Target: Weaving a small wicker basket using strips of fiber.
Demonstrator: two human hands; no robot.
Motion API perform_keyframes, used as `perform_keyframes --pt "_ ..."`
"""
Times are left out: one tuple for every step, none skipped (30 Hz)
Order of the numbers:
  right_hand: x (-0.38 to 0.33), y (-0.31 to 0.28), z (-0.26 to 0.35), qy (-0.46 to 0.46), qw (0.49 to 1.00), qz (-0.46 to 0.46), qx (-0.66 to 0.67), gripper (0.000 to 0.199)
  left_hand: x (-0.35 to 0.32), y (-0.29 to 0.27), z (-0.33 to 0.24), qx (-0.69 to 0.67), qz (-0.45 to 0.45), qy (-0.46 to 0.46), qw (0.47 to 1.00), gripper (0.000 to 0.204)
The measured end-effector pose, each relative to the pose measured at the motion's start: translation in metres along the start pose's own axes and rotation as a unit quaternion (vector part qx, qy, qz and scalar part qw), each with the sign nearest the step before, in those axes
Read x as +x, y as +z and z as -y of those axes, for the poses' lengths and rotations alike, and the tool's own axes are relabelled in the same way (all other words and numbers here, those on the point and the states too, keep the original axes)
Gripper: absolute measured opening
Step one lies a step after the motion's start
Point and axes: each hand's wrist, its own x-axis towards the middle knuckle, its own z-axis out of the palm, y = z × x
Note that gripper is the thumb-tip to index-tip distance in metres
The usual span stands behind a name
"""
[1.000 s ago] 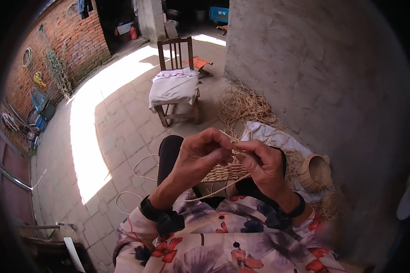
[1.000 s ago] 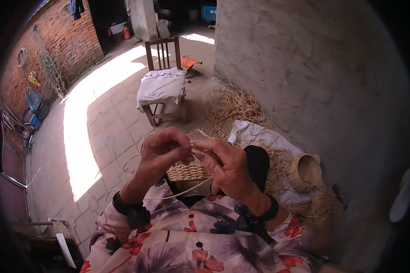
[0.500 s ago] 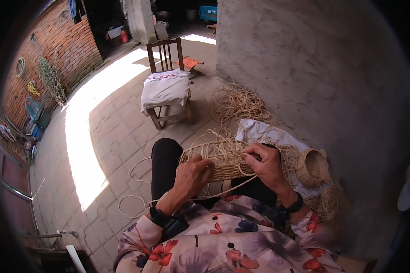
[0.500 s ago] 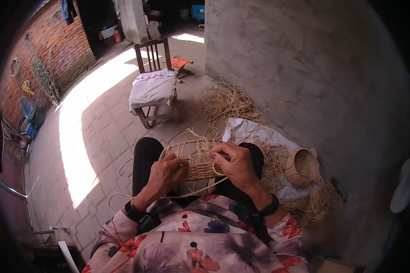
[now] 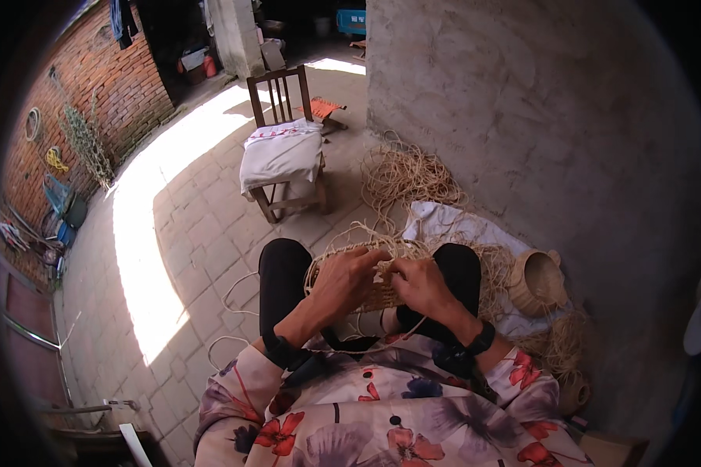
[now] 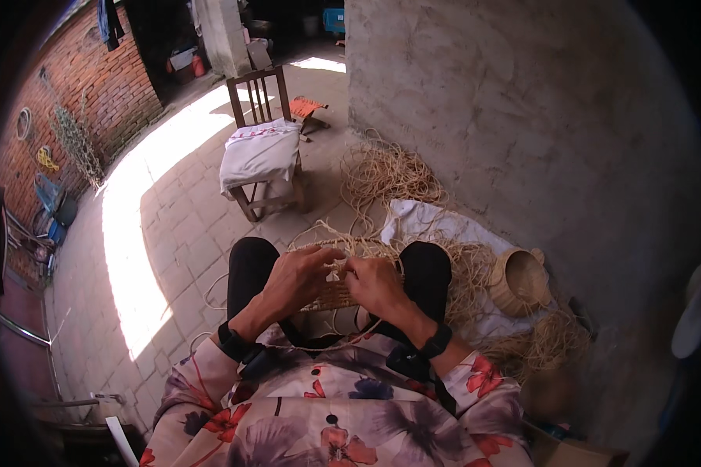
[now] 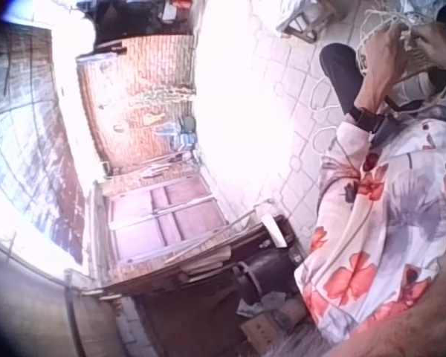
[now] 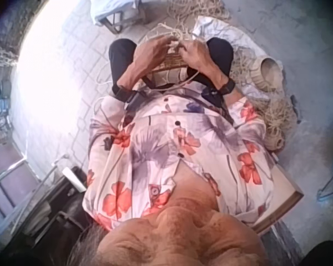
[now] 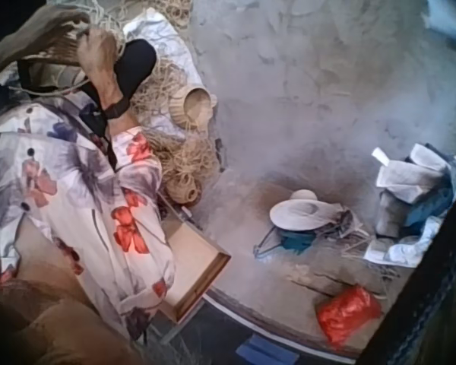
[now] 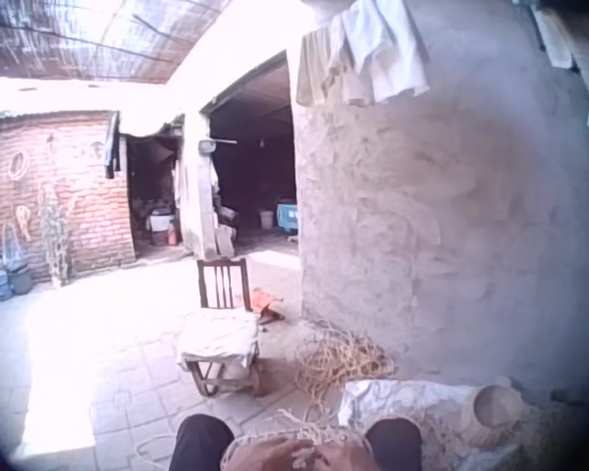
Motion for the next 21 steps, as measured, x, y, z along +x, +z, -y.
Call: perform_keyframes --pt "0.002 0.006 -0.007 0.001 1.0 -0.007 0.022 0.017 0.005 -0.003 -0.001 0.0 0.003 0.002 1.0 0.02" --pt "0.002 0.009 -0.012 0.002 0.999 -0.015 0.045 0.021 0.011 -0.007 -0.003 0.02 0.013 0.011 1.0 0.017" --pt "0.007 0.002 -0.004 0.003 0.999 -0.015 0.048 0.021 0.012 -0.008 -0.001 0.042 0.023 0.015 0.999 0.014" --pt "0.013 -0.015 0.012 0.169 0.965 0.095 0.175 0.023 0.01 -0.008 0.001 0.042 0.025 0.015 0.999 0.014" --pt "0.015 -0.023 0.021 0.322 0.877 0.2 0.295 0.025 0.007 -0.008 0.002 0.089 0.043 0.022 0.995 0.01" --pt "0.014 -0.022 0.018 0.321 0.878 0.198 0.296 0.025 0.006 -0.007 0.002 0.134 0.059 0.029 0.989 0.006" --pt "0.012 -0.017 0.011 0.331 0.857 0.198 0.341 0.025 0.005 -0.005 0.003 0.135 0.06 0.03 0.989 0.006" --pt "0.01 -0.014 0.006 0.341 0.834 0.198 0.386 0.026 0.002 -0.001 0.003 0.147 0.057 0.037 0.987 0.005" --pt "0.01 -0.013 0.005 0.34 0.834 0.198 0.387 0.026 0.001 0.0 0.003 0.158 0.053 0.042 0.985 0.005" --pt "0.009 -0.011 0.005 0.358 0.81 0.187 0.424 0.026 0.001 0.0 0.002 0.159 0.054 0.042 0.985 0.005" --pt "0.009 -0.01 0.004 0.375 0.785 0.176 0.46 0.025 0.001 0.0 0.001 0.181 0.051 0.045 0.981 0.005" --pt "0.008 -0.007 0.001 0.374 0.785 0.179 0.46 0.025 0.001 0.001 -0.001 0.204 0.047 0.046 0.977 0.005" --pt "0.007 -0.003 -0.006 0.371 0.767 0.176 0.493 0.023 0.001 0.002 -0.002 0.205 0.046 0.043 0.977 0.005" --pt "0.006 -0.001 -0.01 0.368 0.749 0.172 0.524 0.021 0.003 0.004 -0.003 0.221 0.044 0.047 0.973 0.005" --pt "0.005 -0.001 -0.013 0.366 0.749 0.178 0.523 0.021 0.004 0.006 -0.004 0.237 0.04 0.049 0.97 0.006" --pt "0.003 -0.002 -0.015 0.354 0.742 0.177 0.54 0.022 0.005 0.007 -0.004 0.239 0.037 0.044 0.969 0.006" --pt "0.002 -0.001 -0.016 0.342 0.735 0.177 0.558 0.023 0.006 0.009 -0.003 0.233 0.039 0.059 0.97 0.007" --pt "0.002 -0.004 -0.008 0.34 0.736 0.183 0.557 0.023 0.006 0.01 -0.001 0.227 0.041 0.072 0.97 0.009" --pt "0.001 -0.013 0.005 0.321 0.805 0.178 0.467 0.024 0.007 0.01 -0.001 0.217 0.049 0.064 0.973 0.013" --pt "0.0 -0.017 0.012 0.296 0.864 0.17 0.37 0.026 0.006 0.009 0.001 0.219 0.045 0.063 0.973 0.013" --pt "-0.005 -0.022 0.015 0.121 0.978 0.066 0.154 0.026 0.007 0.008 0.002 0.207 0.047 0.059 0.975 0.015"
